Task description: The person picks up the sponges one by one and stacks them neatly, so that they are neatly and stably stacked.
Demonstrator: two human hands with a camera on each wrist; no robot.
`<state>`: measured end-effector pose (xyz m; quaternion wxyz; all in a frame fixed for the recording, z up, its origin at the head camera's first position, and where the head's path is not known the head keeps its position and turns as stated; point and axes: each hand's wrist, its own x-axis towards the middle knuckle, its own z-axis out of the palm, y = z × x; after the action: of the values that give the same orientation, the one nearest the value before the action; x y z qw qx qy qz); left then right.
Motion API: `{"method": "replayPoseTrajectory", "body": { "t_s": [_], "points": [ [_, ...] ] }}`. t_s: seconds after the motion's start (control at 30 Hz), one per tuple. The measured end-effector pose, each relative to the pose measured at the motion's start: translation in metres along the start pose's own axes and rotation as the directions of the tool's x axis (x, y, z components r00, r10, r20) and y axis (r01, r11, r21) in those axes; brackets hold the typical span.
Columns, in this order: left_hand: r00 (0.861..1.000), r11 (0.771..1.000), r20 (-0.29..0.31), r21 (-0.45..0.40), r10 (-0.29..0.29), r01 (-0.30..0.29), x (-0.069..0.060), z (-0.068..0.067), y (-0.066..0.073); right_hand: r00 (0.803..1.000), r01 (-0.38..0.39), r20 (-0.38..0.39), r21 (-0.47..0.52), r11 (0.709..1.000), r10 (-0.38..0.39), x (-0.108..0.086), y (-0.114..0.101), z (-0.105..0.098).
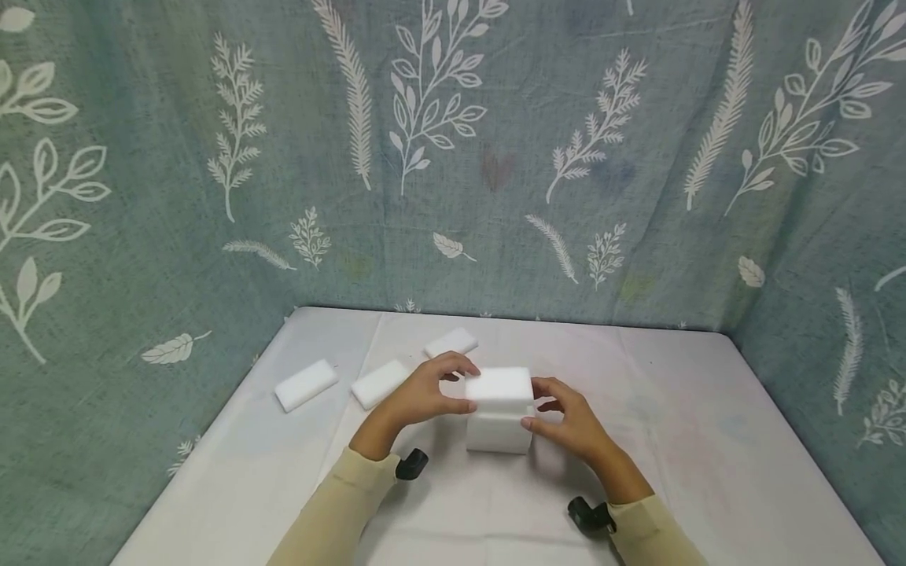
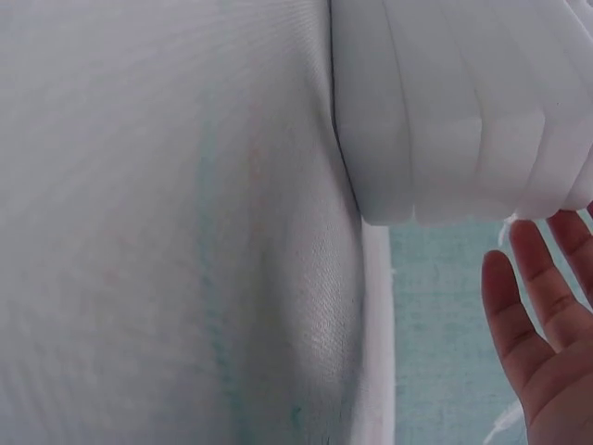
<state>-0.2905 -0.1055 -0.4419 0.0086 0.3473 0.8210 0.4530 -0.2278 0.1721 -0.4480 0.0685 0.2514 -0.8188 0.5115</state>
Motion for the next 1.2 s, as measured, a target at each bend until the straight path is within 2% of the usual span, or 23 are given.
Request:
{"method": "replayPoseTrajectory", "body": {
  "t_s": [0.1, 0.33, 0.53, 0.7, 0.83, 0.93, 1.17, 1.2],
  "points": [
    [1.0, 1.0, 0.006, -0.006, 0.0, 0.0, 0.001, 0.001, 0.001, 1.0, -0.003, 0.001, -0.008, 1.0, 0.003, 0.0, 0.001, 0.0],
    [1.0, 0.999, 0.007, -0.016, 0.029, -0.029, 0.001, 0.005, 0.003, 0.999, 0.009, -0.034, -0.001, 1.0, -0.009, 0.001, 0.039, 0.005],
    [0.999, 0.999, 0.021, -0.014, 0.03, -0.029, 0.001, 0.006, 0.007, 0.999, 0.006, -0.036, 0.01, 1.0, -0.005, 0.002, 0.047, 0.004],
    [0.998, 1.0, 0.055, -0.001, 0.021, -0.021, -0.001, 0.0, 0.029, 1.0, -0.004, -0.031, 0.018, 1.0, 0.005, 0.003, 0.041, 0.004],
    [0.997, 1.0, 0.069, -0.01, 0.027, -0.027, -0.004, -0.005, 0.043, 1.0, -0.015, -0.013, 0.027, 1.0, 0.015, 0.001, 0.021, 0.001],
    [0.997, 0.999, 0.07, -0.019, 0.038, -0.037, -0.005, -0.006, 0.044, 1.0, -0.011, -0.005, 0.026, 1.0, 0.011, 0.0, 0.009, -0.002],
    [0.996, 0.999, 0.077, -0.036, 0.035, -0.033, -0.004, -0.004, 0.042, 1.0, 0.012, -0.002, 0.017, 1.0, -0.012, -0.001, 0.008, -0.003],
    [0.996, 0.999, 0.075, -0.032, 0.038, -0.036, -0.003, -0.003, 0.036, 1.0, 0.009, -0.001, 0.018, 1.0, -0.009, -0.001, 0.008, -0.003]
  ]
}}
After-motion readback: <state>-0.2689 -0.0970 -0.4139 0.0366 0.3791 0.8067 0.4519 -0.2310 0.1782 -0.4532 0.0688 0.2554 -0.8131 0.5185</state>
